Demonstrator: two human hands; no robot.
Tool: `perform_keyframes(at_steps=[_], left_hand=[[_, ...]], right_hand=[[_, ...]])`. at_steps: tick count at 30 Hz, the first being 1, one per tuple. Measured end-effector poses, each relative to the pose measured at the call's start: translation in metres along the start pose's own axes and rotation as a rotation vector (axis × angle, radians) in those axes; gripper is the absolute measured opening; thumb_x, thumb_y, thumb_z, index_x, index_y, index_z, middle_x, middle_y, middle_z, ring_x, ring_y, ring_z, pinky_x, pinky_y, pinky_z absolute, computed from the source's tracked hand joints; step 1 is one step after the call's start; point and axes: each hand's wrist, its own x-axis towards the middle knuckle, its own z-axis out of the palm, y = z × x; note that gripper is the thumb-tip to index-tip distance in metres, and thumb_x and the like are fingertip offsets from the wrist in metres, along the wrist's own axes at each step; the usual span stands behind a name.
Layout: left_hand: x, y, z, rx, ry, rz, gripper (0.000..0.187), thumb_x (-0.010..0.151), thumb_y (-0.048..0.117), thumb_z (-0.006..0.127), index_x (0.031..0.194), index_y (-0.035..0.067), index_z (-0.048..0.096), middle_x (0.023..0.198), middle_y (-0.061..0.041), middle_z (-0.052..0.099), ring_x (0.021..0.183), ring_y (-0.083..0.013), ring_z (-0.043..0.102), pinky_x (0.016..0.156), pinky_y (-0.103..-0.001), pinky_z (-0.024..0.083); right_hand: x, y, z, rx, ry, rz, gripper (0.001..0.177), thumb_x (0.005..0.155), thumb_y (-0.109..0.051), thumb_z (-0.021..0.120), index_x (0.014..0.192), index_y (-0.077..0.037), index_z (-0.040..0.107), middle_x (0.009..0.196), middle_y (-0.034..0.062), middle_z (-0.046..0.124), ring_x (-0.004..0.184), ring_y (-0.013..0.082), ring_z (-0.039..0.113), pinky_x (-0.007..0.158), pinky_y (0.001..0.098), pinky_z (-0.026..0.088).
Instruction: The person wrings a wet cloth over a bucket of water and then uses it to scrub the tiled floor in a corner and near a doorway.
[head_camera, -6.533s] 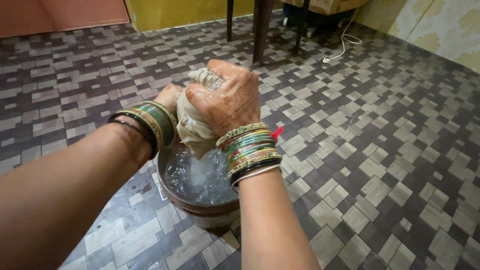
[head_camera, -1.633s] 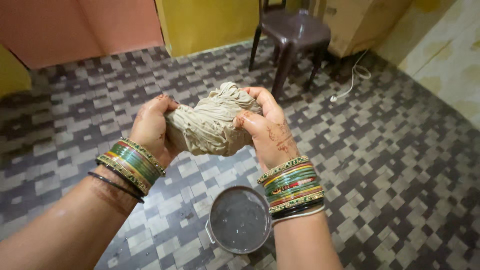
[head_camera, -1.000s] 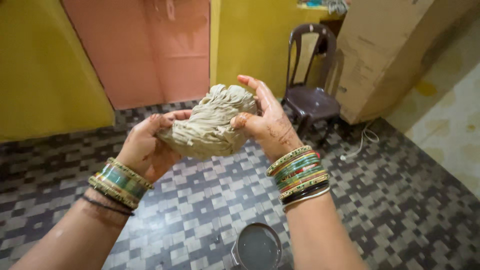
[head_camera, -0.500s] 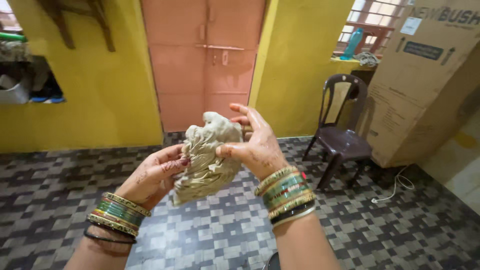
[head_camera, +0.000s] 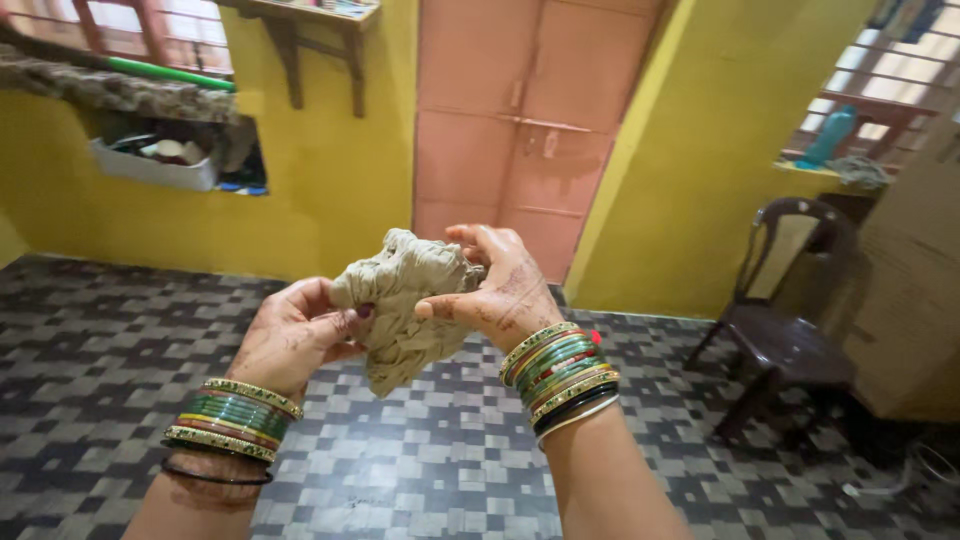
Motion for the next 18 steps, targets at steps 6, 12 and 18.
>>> perform_keyframes(at_steps=[6, 12, 18], left_hand=[[-0.009, 0.022, -0.02, 0.118, 0.313, 0.034, 0.014, 0.093, 0.014, 0.072, 0.1, 0.004, 0.064, 0.09, -0.005, 0.071, 0.081, -0.0152, 0.068, 0.067, -0.037, 0.06], [-0.012, 0.045, -0.014, 0.482, 0.325, 0.193, 0.018, 0.094, 0.016, 0.073, 0.105, 0.002, 0.069, 0.088, -0.003, 0.072, 0.075, -0.0095, 0.061, 0.065, -0.029, 0.05], [-0.018, 0.06, -0.005, 0.486, 0.234, 0.04, 0.028, 0.086, 0.02, 0.073, 0.106, 0.002, 0.072, 0.085, -0.001, 0.077, 0.075, -0.0079, 0.069, 0.066, -0.027, 0.06]], right_hand=[[0.022, 0.018, 0.017, 0.135, -0.165, 0.061, 0.066, 0.055, -0.024, 0.097, 0.112, -0.002, 0.074, 0.1, 0.0044, 0.078, 0.103, 0.0185, 0.074, 0.09, 0.0337, 0.058], [0.046, 0.037, 0.037, 0.278, -0.177, 0.18, 0.051, 0.058, -0.011, 0.088, 0.101, -0.003, 0.062, 0.092, 0.008, 0.074, 0.089, 0.0159, 0.074, 0.076, 0.0329, 0.061], [0.067, 0.062, 0.039, 0.05, 0.01, 0.036, 0.063, 0.055, -0.006, 0.085, 0.114, -0.012, 0.066, 0.102, 0.0133, 0.071, 0.096, 0.029, 0.071, 0.085, 0.0383, 0.057]])
